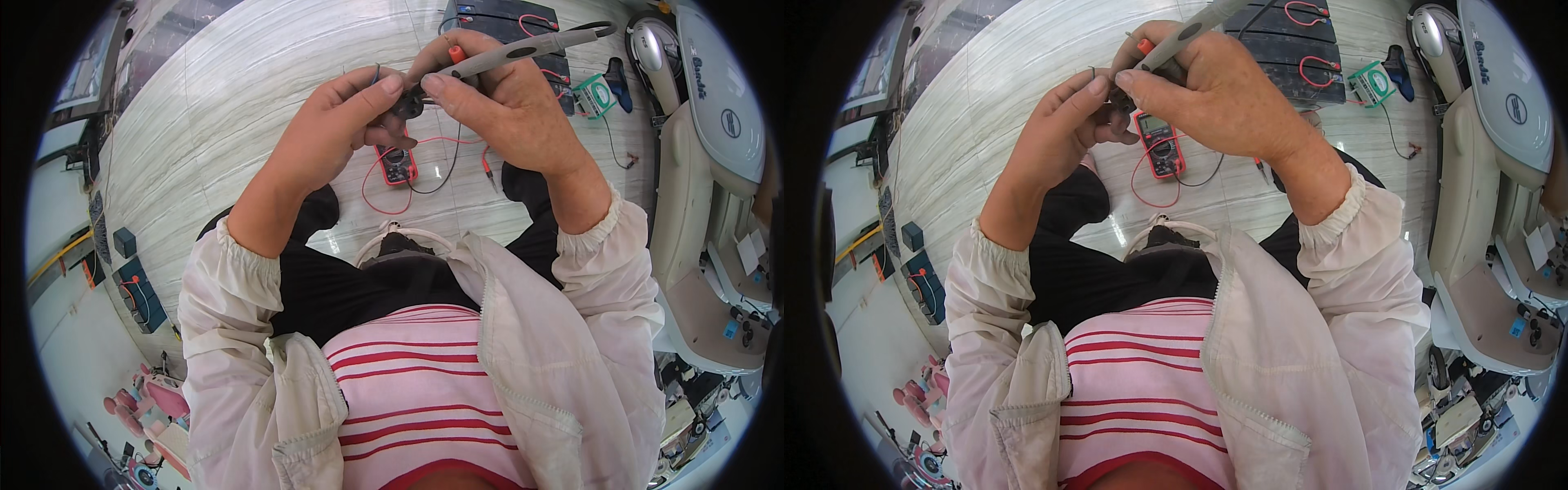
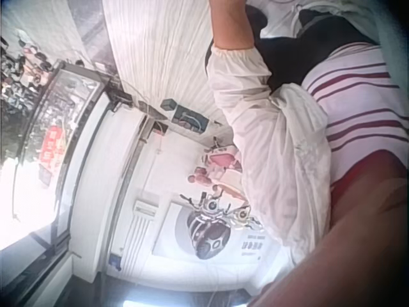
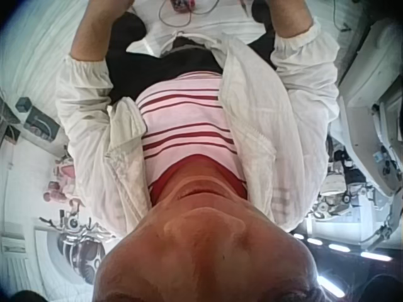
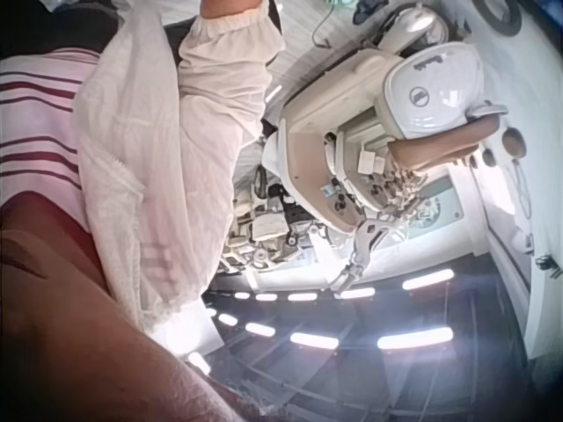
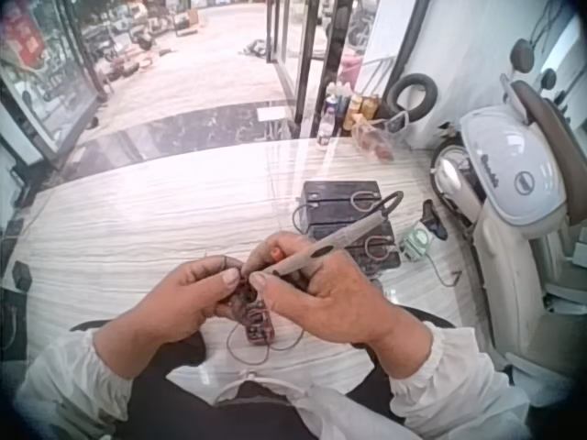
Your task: The person sits on the floor and uses pliers to strip the insulation from the ends of two wires. They then twist the exposed strands together to join the wires.
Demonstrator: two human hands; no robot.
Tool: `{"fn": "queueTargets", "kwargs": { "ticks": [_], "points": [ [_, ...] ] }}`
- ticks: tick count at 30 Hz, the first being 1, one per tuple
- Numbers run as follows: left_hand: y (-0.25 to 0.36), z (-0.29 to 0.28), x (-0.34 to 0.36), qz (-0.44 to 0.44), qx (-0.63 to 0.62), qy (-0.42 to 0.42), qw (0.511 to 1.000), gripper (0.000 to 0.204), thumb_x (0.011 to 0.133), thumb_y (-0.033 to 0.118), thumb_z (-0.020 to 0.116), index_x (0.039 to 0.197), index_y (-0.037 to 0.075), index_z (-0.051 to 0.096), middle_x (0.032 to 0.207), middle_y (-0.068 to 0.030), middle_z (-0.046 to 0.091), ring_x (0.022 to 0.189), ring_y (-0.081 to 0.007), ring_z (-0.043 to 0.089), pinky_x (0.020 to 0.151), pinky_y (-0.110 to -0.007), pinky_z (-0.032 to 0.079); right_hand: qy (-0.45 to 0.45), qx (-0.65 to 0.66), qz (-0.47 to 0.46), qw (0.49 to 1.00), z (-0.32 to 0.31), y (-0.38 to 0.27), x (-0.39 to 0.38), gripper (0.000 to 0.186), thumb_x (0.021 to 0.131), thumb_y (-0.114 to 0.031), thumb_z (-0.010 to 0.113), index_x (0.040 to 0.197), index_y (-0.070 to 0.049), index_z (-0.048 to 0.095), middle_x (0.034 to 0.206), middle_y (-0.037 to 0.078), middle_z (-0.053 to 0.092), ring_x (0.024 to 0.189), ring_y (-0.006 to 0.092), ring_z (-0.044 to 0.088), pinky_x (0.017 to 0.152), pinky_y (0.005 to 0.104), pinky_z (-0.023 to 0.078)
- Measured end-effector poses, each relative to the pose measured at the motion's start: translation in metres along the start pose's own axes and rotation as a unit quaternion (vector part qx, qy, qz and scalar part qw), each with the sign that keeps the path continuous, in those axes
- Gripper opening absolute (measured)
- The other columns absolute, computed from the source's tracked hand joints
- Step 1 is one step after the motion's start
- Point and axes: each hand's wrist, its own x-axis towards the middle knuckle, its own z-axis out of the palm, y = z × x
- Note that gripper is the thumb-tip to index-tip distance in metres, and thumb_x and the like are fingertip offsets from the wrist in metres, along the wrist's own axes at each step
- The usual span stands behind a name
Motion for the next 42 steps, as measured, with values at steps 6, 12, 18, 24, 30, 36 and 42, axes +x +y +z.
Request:
{"fn": "queueTargets", "kwargs": {
  "ticks": [6,12,18,24,30,36,42],
  "points": [
    [0.000,0.011,-0.002,0.055,0.083,-0.002,0.995,0.040,0.093,0.012,0.068,0.128,-0.002,0.055,0.108,-0.0076,0.063,0.098,-0.0162,0.065,0.088,-0.037,0.056,0.061,-0.069,-0.062,0.994,0.003,0.011,-0.002,0.019,0.091,-0.019,0.066,0.094,0.000,0.065,0.062,-0.001,0.053,0.057,0.0046,0.045,0.051,0.0244,0.035],
    [-0.004,0.019,-0.003,0.059,0.142,0.034,0.988,0.039,0.085,0.014,0.077,0.119,0.003,0.062,0.096,-0.0017,0.067,0.090,-0.0084,0.062,0.076,-0.025,0.051,0.073,-0.077,-0.100,0.989,0.008,0.007,-0.003,0.014,0.091,-0.014,0.066,0.090,-0.001,0.065,0.064,-0.001,0.054,0.057,0.0052,0.044,0.053,0.0233,0.035],
    [-0.033,0.014,0.003,-0.002,0.095,0.034,0.995,0.032,0.088,0.020,0.071,0.118,0.010,0.064,0.082,0.0036,0.060,0.074,-0.0045,0.053,0.069,-0.022,0.046,0.146,0.065,-0.060,0.985,-0.003,-0.001,-0.007,0.012,0.095,-0.013,0.063,0.096,-0.001,0.065,0.077,0.000,0.058,0.067,0.0042,0.047,0.060,0.0190,0.036],
    [-0.044,0.017,0.003,0.049,0.021,-0.006,0.999,0.038,0.089,0.016,0.064,0.122,0.002,0.052,0.117,-0.0062,0.057,0.089,-0.0102,0.056,0.082,-0.028,0.049,0.101,0.006,0.110,0.989,-0.001,-0.005,-0.004,0.013,0.097,-0.007,0.060,0.109,-0.003,0.063,0.081,0.002,0.063,0.074,0.0062,0.060,0.067,0.0201,0.046],
    [-0.038,0.019,0.005,0.016,-0.061,0.012,0.998,0.037,0.088,0.014,0.065,0.120,-0.002,0.052,0.110,-0.0090,0.058,0.089,-0.0114,0.056,0.082,-0.028,0.049,0.046,-0.078,0.088,0.992,-0.004,0.022,-0.012,0.017,0.093,-0.001,0.062,0.109,-0.005,0.061,0.087,0.003,0.063,0.075,0.0074,0.055,0.068,0.0224,0.046],
    [-0.043,0.013,0.005,-0.013,-0.050,0.038,0.998,0.037,0.088,0.011,0.062,0.122,-0.002,0.054,0.111,-0.0079,0.058,0.083,-0.0109,0.051,0.074,-0.029,0.045,-0.017,-0.079,0.161,0.984,0.006,0.040,-0.020,0.029,0.092,-0.007,0.068,0.117,-0.002,0.055,0.091,0.007,0.062,0.078,0.0131,0.056,0.072,0.0271,0.048],
    [-0.056,0.009,0.004,-0.050,-0.087,0.023,0.995,0.043,0.089,0.014,0.065,0.127,-0.003,0.055,0.110,-0.0070,0.062,0.090,-0.0107,0.056,0.083,-0.028,0.047,-0.044,-0.082,0.148,0.985,0.011,0.066,-0.022,0.030,0.092,-0.005,0.066,0.120,-0.001,0.053,0.097,0.011,0.063,0.086,0.0194,0.061,0.077,0.0306,0.049]
  ]
}}
